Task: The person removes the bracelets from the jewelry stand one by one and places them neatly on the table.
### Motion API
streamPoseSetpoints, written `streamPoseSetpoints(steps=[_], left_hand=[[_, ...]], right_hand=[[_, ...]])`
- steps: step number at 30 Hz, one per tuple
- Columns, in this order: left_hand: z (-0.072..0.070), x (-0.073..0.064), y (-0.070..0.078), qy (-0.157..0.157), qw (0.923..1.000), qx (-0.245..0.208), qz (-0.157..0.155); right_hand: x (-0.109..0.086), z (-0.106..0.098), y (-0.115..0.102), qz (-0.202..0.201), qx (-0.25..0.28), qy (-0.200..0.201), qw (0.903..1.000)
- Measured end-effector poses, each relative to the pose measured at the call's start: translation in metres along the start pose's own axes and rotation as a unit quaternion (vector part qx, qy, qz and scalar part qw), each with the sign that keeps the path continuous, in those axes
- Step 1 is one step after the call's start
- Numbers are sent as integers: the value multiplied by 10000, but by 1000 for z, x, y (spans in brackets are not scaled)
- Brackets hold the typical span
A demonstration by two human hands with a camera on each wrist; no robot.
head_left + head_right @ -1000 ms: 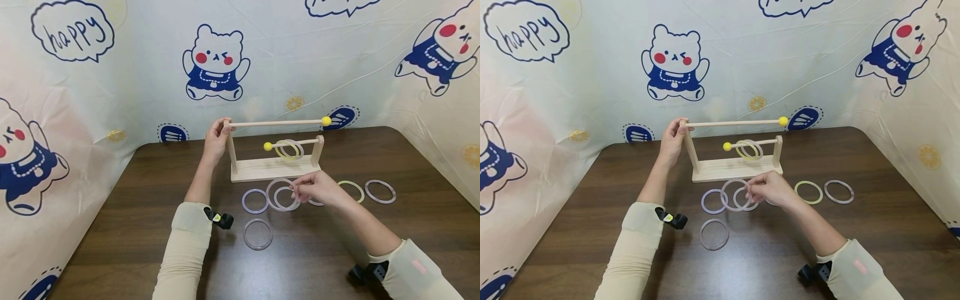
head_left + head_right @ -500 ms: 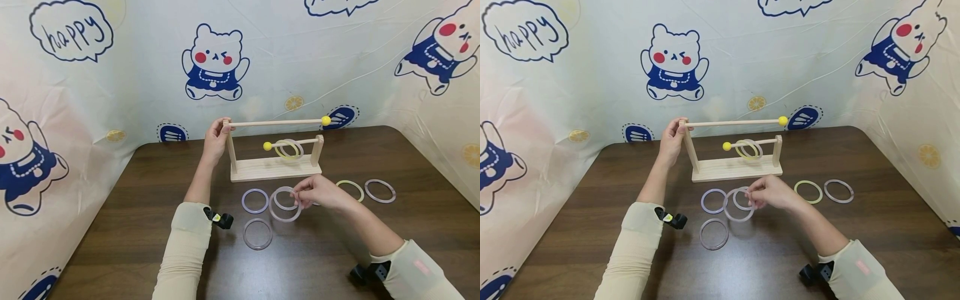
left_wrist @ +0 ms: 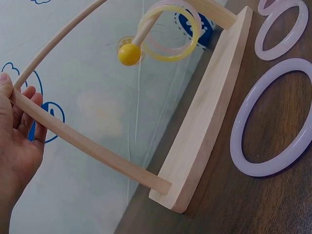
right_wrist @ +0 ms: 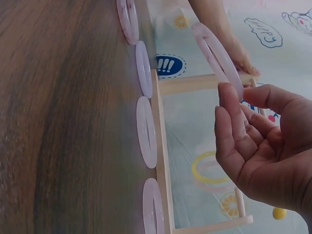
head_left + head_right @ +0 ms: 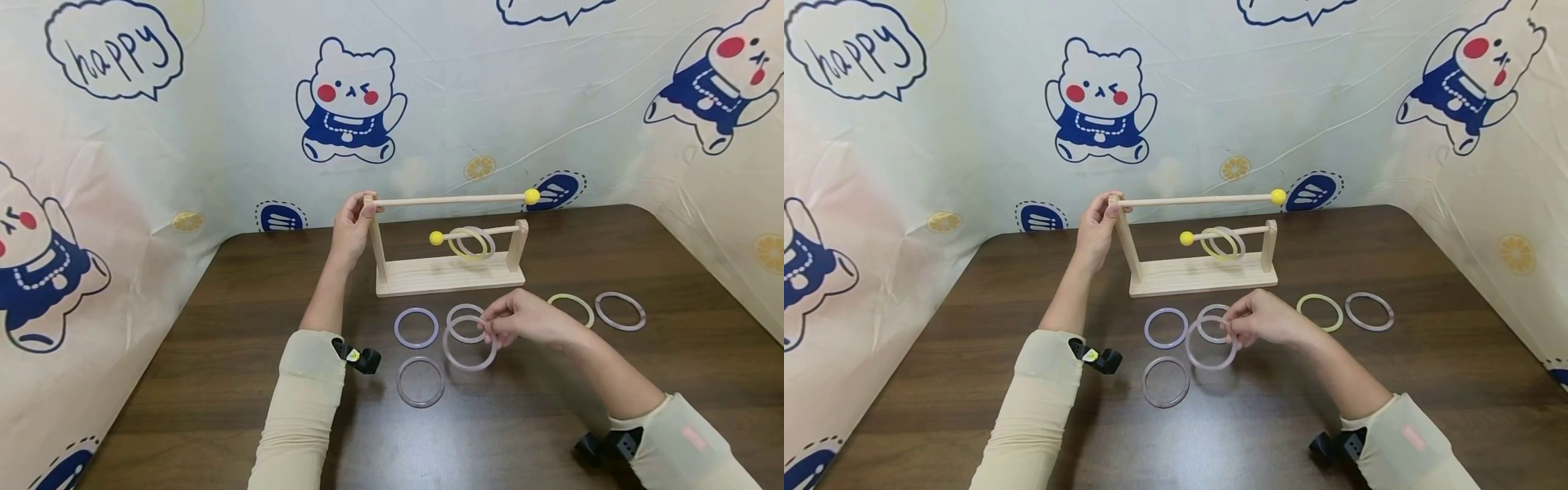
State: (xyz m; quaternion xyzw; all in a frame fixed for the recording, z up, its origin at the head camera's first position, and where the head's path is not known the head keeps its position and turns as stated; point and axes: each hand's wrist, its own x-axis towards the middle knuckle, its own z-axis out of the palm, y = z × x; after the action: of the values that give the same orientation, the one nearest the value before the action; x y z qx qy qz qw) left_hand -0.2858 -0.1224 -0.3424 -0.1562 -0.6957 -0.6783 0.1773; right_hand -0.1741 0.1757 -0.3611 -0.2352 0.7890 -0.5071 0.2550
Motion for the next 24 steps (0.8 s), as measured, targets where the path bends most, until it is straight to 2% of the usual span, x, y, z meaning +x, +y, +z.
streamPoseSetpoints(steps=[10, 24], left_hand=[[0, 0, 0, -21, 10000, 16, 33], [-1, 0, 0, -23, 10000, 46, 25]], right_hand=[[-1, -1, 4, -7, 21, -216, 9998], [-2, -1, 8, -34, -17, -158, 9999]])
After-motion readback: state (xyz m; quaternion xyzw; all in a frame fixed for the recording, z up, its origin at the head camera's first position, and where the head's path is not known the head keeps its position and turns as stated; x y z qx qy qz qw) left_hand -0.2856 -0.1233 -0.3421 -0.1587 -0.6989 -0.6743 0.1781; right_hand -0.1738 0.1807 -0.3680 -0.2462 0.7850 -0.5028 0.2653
